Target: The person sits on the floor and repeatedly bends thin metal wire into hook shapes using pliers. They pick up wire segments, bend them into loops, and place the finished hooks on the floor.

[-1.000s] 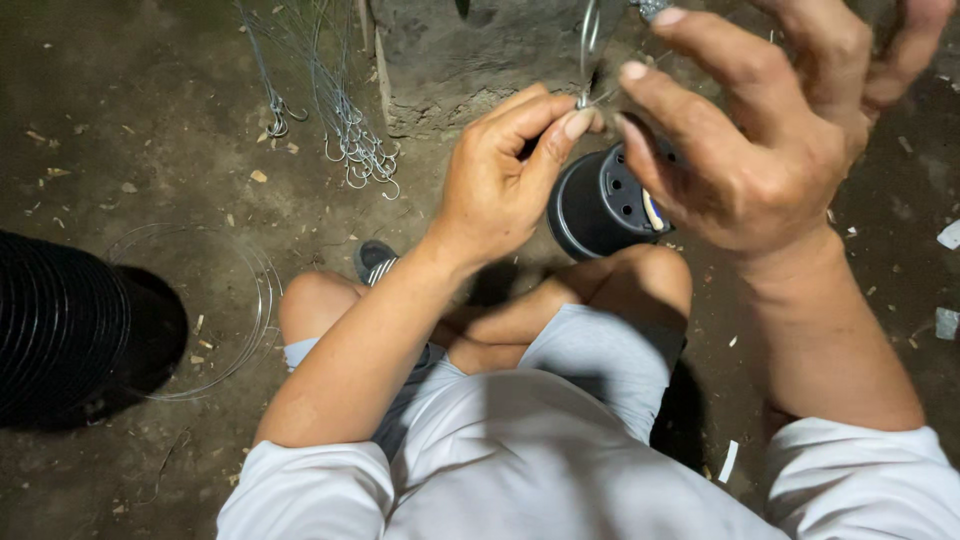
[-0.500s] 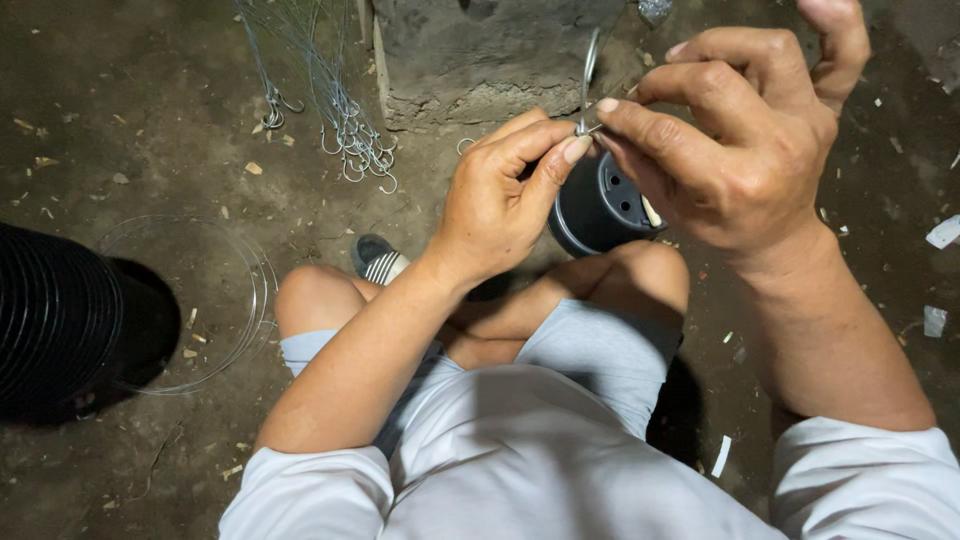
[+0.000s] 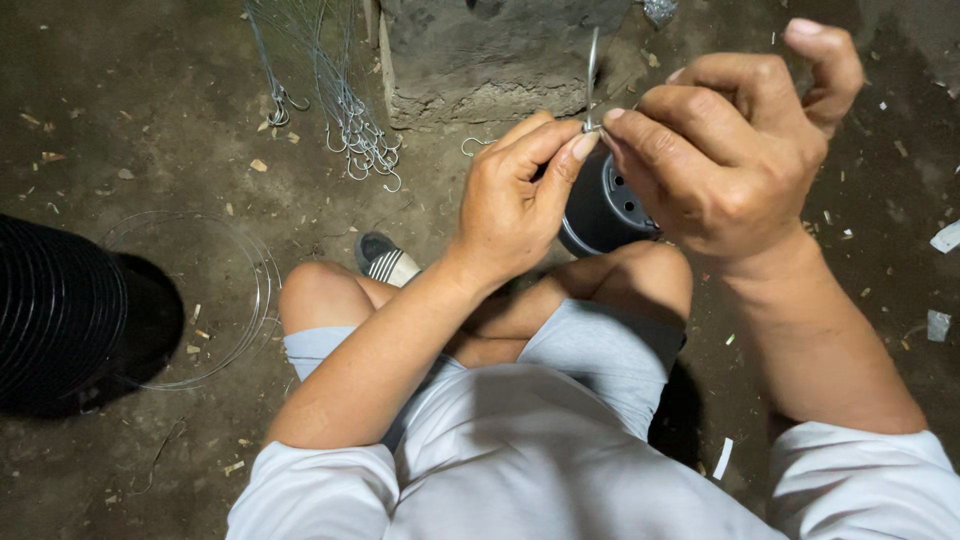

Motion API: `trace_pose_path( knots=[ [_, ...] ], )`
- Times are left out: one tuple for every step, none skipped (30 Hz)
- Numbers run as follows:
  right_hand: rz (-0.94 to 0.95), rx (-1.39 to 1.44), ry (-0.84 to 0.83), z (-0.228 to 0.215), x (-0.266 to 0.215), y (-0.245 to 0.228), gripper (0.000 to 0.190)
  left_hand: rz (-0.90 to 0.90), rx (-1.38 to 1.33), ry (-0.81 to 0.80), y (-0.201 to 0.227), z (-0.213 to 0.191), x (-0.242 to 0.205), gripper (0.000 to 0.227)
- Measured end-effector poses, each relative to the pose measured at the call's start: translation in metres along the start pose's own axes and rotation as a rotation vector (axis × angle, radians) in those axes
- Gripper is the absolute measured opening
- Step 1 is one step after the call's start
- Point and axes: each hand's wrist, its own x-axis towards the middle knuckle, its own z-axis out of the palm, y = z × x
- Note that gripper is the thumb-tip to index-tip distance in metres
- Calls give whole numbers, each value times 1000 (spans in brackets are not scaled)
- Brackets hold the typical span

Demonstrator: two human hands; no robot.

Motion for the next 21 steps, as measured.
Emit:
trace_pose_path(
  knots=[
    [2, -12, 15, 2, 0, -2, 16, 4, 20, 21, 0, 3, -1, 14],
    [14, -20, 25, 4, -1, -4, 15, 4, 40, 52, 0, 6, -2, 13],
    [42, -18, 36, 6, -1, -7, 14, 4, 60, 83, 1, 11, -2, 13],
    [70, -16, 48, 8, -1, -10, 13, 7, 80, 113, 1, 15, -3, 13],
    [115, -5, 63, 12, -2, -14, 12, 21, 104, 133, 2, 18, -4, 13],
    [160, 14, 90, 15, -3, -18, 10, 34, 125, 153, 2, 21, -6, 12],
    [205, 34, 117, 19, -4, -23, 9, 48, 147, 173, 3, 24, -7, 12],
    [252, 64, 159, 24, -4, -27, 9, 51, 145, 186, 3, 26, -8, 12],
    [297, 94, 201, 29, -4, -31, 10, 53, 143, 198, 4, 29, -8, 13],
    [349, 123, 220, 33, -4, -36, 11, 55, 139, 210, 4, 31, -9, 14],
    [400, 152, 240, 37, -5, -40, 11, 58, 142, 216, 4, 32, -9, 13],
    [451, 181, 262, 39, -5, -43, 11, 62, 146, 221, 4, 32, -8, 13],
    [464, 211, 262, 41, -5, -44, 11, 66, 150, 226, 4, 32, -8, 13],
    [479, 242, 261, 43, -5, -44, 10, 66, 152, 216, 4, 30, -7, 13],
    [493, 273, 261, 43, -4, -44, 9, 67, 153, 206, 2, 27, -5, 13],
    [496, 301, 247, 42, -3, -43, 8, 68, 154, 199, 2, 24, -4, 13],
    [498, 329, 233, 39, -2, -42, 7, 61, 150, 177, 2, 21, -3, 13],
    [500, 354, 224, 37, 1, -40, 7, 60, 145, 153, 2, 17, -1, 13],
    [601, 465, 193, 32, 2, -38, 7, 58, 141, 130, 3, 12, 1, 13],
    [698, 586, 154, 24, 3, -37, 8, 61, 138, 89, 4, 7, 3, 15],
    [791, 711, 112, 19, 4, -37, 10, 63, 135, 49, 5, 2, 4, 16]
  ],
)
